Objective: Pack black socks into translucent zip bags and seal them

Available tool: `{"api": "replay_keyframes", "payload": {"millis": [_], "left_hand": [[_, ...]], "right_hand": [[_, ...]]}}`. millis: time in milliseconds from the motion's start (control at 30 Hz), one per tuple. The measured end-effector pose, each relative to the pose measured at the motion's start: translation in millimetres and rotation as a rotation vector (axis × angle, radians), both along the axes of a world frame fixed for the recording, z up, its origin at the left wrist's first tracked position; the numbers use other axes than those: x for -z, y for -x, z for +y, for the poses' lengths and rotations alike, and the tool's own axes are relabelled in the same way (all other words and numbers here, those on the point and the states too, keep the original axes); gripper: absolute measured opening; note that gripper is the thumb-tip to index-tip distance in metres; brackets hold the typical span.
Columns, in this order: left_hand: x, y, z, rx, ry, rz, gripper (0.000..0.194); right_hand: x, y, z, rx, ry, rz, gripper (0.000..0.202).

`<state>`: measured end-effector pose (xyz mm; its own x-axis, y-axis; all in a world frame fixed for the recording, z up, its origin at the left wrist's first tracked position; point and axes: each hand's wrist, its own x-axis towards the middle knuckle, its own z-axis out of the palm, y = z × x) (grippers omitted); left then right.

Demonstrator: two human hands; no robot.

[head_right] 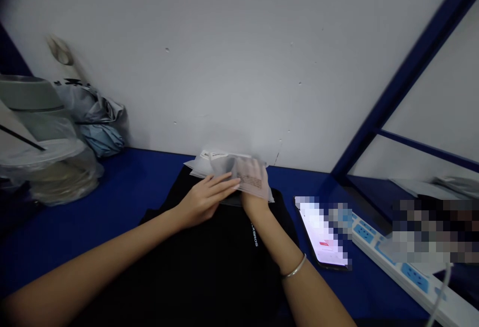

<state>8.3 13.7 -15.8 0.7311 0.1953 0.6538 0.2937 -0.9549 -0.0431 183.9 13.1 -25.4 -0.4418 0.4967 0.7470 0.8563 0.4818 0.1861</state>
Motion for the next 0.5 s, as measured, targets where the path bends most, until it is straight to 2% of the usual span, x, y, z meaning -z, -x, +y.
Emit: {"api": "replay_keyframes", "payload": {"millis": [67,133,200,300,367,500], "left_hand": [[-1.8,5,5,-0.021,0.06,-0.092,0.057],[-3.7,10,10,-0.033,0.165,-0.157,0.055],[-5.2,15,16,-0.057,0.284,-0.189,0.053],[-6.6,19,22,-0.086,0.416,-0.244,0.048],[-7.0,22,26,-0.094,0.493,-0.304,0.041],[-4.8,30,32,-0.083,0.589,-0.327,0.04]], "right_hand": [[-4.9,2,-5,-0.014,0.056,-0.016,0.056],[-8.7,4,-11,-0.108,0.114,-0.066,0.056],[-11.4,7,-17,-0.232,0.093,-0.075,0.046],[-13.5,10,-20,-0.348,-0.034,-0.02,0.026],[-13.9,9,-18,-0.337,-0.055,-0.031,0.021],[-12.7,3,-14,-0.186,-0.034,-0.068,0.016]]}}
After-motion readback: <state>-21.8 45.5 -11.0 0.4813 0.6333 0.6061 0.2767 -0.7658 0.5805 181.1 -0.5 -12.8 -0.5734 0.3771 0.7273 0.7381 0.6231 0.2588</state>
